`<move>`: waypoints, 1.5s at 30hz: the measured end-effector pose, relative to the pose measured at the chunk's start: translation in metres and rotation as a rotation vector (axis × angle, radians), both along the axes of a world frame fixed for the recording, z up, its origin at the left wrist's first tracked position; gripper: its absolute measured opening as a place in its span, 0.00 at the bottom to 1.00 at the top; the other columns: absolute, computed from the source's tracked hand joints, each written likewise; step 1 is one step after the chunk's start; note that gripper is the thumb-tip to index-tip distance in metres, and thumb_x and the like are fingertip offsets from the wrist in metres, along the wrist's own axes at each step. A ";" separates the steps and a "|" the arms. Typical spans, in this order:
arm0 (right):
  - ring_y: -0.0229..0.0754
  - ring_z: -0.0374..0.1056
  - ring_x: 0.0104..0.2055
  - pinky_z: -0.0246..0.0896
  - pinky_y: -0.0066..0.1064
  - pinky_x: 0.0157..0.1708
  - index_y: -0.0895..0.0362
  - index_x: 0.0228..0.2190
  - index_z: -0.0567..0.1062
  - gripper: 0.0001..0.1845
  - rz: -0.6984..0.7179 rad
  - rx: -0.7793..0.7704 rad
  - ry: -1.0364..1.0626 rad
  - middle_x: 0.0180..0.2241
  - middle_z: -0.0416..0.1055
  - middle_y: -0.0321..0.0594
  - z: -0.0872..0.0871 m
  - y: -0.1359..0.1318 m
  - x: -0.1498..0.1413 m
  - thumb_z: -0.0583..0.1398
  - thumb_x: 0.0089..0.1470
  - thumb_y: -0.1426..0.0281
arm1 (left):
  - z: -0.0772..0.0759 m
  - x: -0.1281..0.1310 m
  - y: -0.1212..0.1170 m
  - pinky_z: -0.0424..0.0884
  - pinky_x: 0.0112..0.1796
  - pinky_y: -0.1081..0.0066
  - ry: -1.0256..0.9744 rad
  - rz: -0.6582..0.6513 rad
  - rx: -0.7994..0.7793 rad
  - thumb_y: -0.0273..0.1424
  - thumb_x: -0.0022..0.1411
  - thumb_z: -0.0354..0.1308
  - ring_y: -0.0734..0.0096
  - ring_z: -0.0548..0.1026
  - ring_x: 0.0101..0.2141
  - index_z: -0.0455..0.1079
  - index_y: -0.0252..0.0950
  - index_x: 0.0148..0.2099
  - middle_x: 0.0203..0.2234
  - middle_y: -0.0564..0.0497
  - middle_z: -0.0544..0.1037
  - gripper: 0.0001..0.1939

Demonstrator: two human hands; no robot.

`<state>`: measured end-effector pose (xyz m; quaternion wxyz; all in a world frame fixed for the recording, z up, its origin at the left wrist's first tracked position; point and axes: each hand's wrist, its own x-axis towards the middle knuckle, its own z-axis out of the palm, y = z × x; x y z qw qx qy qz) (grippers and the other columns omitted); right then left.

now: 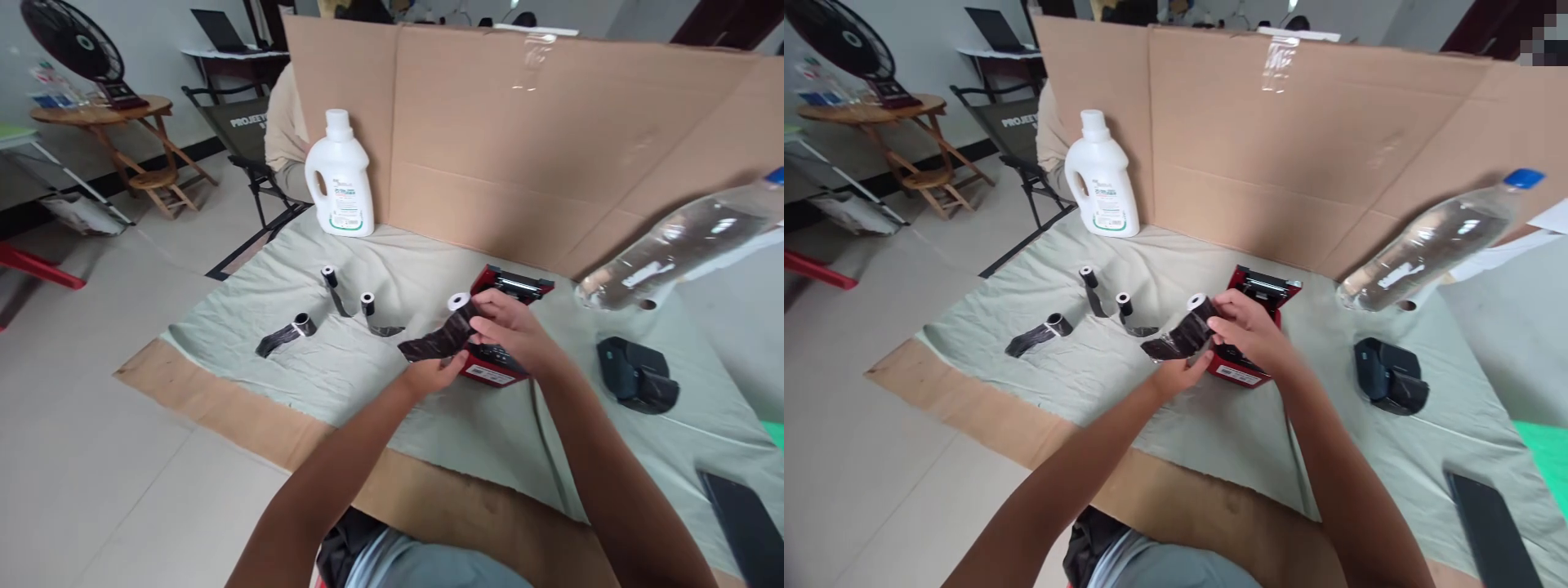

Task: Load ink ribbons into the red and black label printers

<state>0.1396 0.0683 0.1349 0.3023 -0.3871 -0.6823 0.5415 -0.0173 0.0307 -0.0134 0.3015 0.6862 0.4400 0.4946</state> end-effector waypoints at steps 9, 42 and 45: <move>0.47 0.73 0.37 0.67 0.39 0.39 0.54 0.42 0.71 0.08 -0.100 0.415 -0.671 0.39 0.77 0.44 -0.011 0.028 0.090 0.58 0.59 0.68 | 0.022 0.019 -0.017 0.71 0.35 0.73 0.438 0.083 0.748 0.34 0.68 0.59 0.72 0.74 0.35 0.73 0.46 0.58 0.36 0.51 0.73 0.17; 0.56 0.68 0.53 0.53 0.45 0.51 0.53 0.39 0.78 0.09 -0.119 0.400 -1.132 0.42 0.80 0.44 -0.032 0.044 0.034 0.59 0.57 0.72 | 0.021 0.033 -0.021 0.58 0.33 0.70 0.575 0.345 0.631 0.27 0.71 0.56 0.73 0.64 0.29 0.79 0.48 0.48 0.29 0.53 0.69 0.12; 0.50 0.73 0.41 0.60 0.41 0.45 0.53 0.31 0.78 0.10 -0.262 0.371 -0.908 0.34 0.80 0.42 -0.023 0.032 0.049 0.58 0.60 0.64 | 0.019 0.033 -0.020 0.58 0.33 0.69 0.582 0.339 0.650 0.27 0.71 0.56 0.73 0.65 0.29 0.78 0.48 0.51 0.28 0.53 0.69 0.13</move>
